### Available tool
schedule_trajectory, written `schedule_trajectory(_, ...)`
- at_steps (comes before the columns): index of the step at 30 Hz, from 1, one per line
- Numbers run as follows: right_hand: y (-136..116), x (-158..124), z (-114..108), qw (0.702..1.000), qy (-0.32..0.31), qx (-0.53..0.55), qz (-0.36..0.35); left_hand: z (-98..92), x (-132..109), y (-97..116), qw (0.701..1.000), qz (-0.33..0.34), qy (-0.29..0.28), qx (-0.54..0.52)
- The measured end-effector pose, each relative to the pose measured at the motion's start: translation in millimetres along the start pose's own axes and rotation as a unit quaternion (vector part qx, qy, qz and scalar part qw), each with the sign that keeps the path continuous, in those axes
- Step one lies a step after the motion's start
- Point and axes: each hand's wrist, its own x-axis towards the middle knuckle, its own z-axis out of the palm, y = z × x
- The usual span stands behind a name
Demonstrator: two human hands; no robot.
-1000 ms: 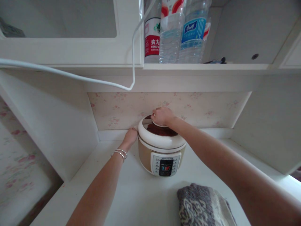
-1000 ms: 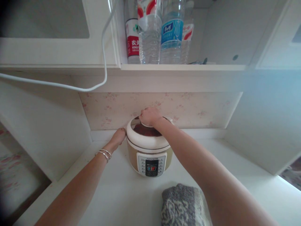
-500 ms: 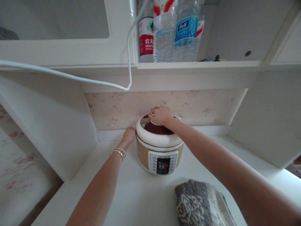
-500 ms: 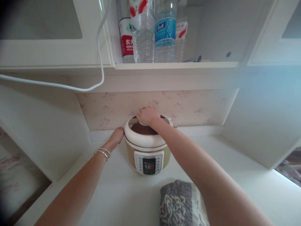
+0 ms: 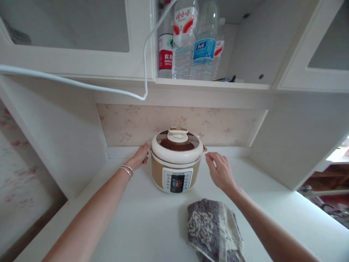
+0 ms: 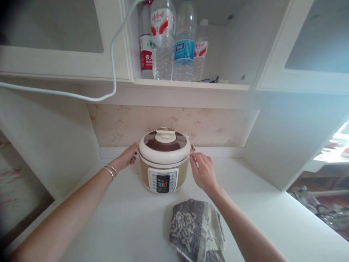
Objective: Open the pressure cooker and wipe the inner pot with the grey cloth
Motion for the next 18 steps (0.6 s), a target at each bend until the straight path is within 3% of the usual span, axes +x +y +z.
schedule_trajectory(2, 30, -38, -2, 0.983, 0.002, 0.068, 0.174, -3.4, -15, -4, 0.998, 0.019, 0.062, 0.008)
schedule_trajectory(4, 59, -74, 0, 0.948, -0.01, 0.098, 0.301, -2.1, -40, -8, 0.986, 0.094, 0.125, 0.055)
schedule_trajectory(6, 83, -105, 5, 0.92, -0.014, 0.112, 0.374, 7.1, -77, -10, 0.963, 0.213, 0.112, 0.12)
schedule_trajectory(9, 101, -138, 15, 0.889, -0.005, 0.122, 0.441, 36.2, -141, -10, 0.903, 0.352, -0.117, 0.216)
schedule_trajectory(12, 103, -154, 20, 0.874, 0.003, 0.131, 0.468, 74.2, -193, -13, 0.796, 0.442, -0.32, 0.263)
schedule_trajectory(15, 101, -159, 17, 0.866, 0.014, 0.151, 0.476, 108.3, -215, -25, 0.703, 0.51, -0.396, 0.296)
schedule_trajectory(18, 102, -160, 13, 0.861, 0.033, 0.168, 0.478, 134.2, -218, -44, 0.665, 0.535, -0.398, 0.337)
